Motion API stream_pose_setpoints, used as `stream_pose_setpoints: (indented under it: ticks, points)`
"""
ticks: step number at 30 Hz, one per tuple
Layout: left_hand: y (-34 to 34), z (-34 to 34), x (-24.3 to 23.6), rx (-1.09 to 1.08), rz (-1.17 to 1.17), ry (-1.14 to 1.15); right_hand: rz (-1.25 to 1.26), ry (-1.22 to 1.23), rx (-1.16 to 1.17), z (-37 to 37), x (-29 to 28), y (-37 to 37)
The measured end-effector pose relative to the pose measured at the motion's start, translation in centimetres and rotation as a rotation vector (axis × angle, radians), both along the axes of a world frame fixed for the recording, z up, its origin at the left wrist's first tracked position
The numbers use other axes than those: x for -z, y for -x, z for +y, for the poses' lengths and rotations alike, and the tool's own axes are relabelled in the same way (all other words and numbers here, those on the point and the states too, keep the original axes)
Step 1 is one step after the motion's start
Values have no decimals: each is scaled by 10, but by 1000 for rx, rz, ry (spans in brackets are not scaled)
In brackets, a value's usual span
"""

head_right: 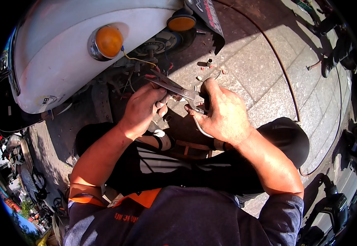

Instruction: The person connects and organizes electrical wires on the rear of a motorcycle by hand and using scissors.

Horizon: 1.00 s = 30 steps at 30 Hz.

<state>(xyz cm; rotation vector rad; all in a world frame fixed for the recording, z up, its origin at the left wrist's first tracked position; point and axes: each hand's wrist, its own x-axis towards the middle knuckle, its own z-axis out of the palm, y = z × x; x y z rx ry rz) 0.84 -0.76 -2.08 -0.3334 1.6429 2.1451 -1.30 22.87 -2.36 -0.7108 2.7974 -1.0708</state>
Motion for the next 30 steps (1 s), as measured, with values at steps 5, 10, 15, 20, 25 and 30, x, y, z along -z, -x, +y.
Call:
stream_pose_setpoints:
  ticks: [5,10,15,20,25,30]
  points:
    - [1,-6,4,35,-11,-43,-31,-48,-19,0,-3,2]
    - [1,-4,-4,-65,-67,-93,-132,-63,21,1,-2,3]
    - [5,-9,-6,-87,-64,-185,-118,-50,23,1,-2,2]
    - [4,-10,-5,-67,-40,-215,-58,-43,2,1,-1,1]
    - [5,-10,-6,-54,-16,-234,-52,-31,0,1,-1,0]
    - [1,-6,-5,4,39,-237,-227,-18,32,-5,-8,-3]
